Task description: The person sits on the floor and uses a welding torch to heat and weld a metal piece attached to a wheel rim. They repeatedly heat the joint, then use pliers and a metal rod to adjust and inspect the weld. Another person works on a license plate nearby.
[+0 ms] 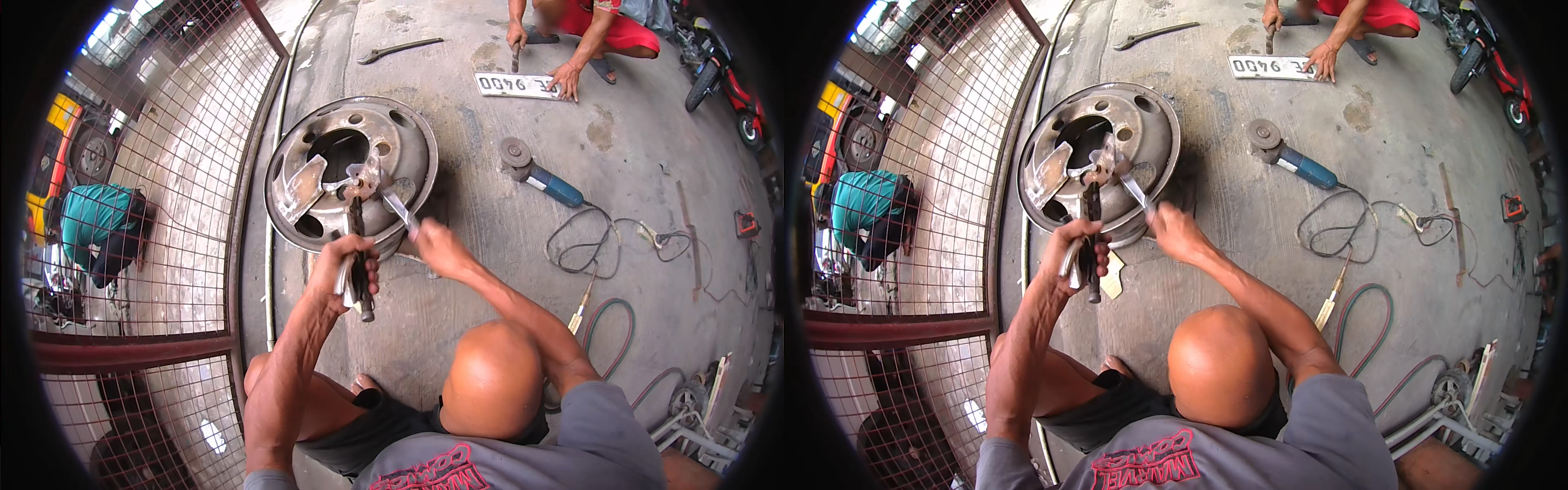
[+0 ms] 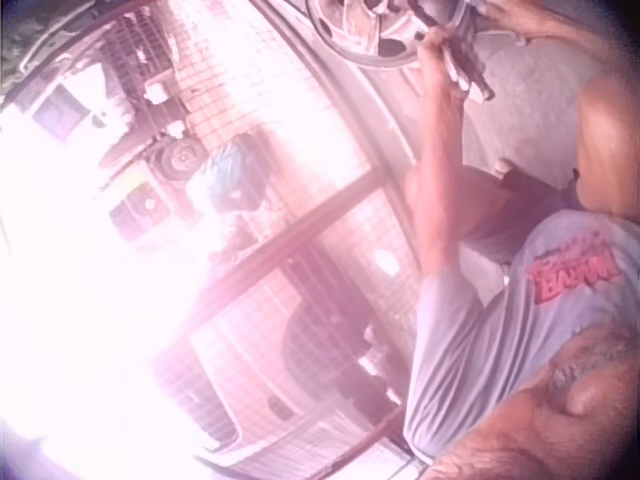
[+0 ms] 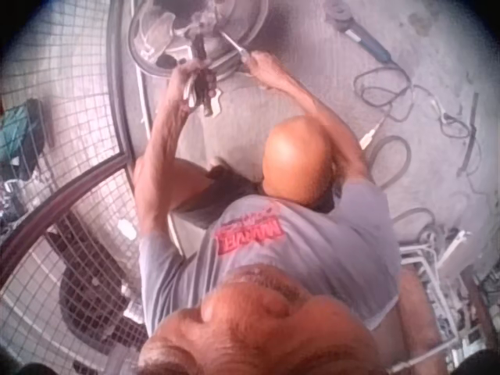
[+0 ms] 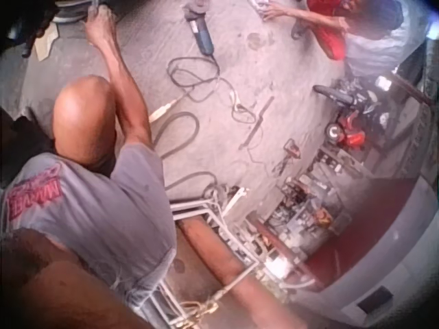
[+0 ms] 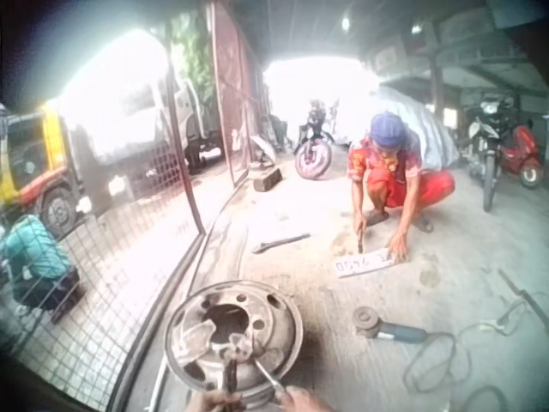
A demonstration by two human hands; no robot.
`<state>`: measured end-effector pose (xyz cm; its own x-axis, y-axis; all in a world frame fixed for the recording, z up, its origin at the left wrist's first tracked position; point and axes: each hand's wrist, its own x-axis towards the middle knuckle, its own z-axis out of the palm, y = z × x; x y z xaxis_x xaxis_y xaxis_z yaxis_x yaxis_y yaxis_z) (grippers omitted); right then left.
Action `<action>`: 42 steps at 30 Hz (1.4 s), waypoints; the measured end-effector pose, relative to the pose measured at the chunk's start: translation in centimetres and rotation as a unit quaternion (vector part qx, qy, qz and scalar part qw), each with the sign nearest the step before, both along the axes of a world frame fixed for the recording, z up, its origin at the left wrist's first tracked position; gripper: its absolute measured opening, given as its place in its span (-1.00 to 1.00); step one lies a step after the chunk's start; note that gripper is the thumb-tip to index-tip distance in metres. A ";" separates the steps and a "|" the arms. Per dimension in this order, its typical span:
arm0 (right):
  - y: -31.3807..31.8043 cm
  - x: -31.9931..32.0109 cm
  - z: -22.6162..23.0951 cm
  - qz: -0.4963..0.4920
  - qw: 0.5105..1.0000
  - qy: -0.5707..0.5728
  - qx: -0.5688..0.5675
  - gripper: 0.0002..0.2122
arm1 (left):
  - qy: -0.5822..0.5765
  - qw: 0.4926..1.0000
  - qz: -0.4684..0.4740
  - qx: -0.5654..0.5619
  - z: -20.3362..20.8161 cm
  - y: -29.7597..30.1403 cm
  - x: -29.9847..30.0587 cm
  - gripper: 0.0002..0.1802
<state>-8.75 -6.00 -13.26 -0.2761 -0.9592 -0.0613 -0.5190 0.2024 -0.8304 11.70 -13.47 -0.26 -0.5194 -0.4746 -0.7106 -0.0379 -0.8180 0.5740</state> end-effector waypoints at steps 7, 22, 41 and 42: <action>1.0 1.6 1.3 -0.043 0.994 -0.064 -0.079 -0.61 | 0.010 1.000 -0.004 0.005 -0.4 0.0 2.0 -0.59; 1.8 3.4 0.5 -0.064 0.994 -0.074 -0.051 -0.59 | 0.050 0.998 0.000 0.035 -1.3 0.0 4.0 -0.52; 2.4 3.6 0.5 -0.006 0.999 -0.029 0.037 -0.60 | 0.119 0.988 0.076 0.063 -2.1 1.3 3.1 -0.53; 2.5 3.7 1.0 -0.007 0.998 -0.038 0.047 -0.59 | 0.118 0.989 0.068 0.059 -2.3 1.7 3.6 -0.53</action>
<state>-5.09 -3.52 -12.27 -0.2813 -0.9441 -0.1722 -0.4514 0.2885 -0.8444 15.25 -11.78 -2.57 -0.6143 -0.4725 -0.6319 0.2006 -0.8681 0.4540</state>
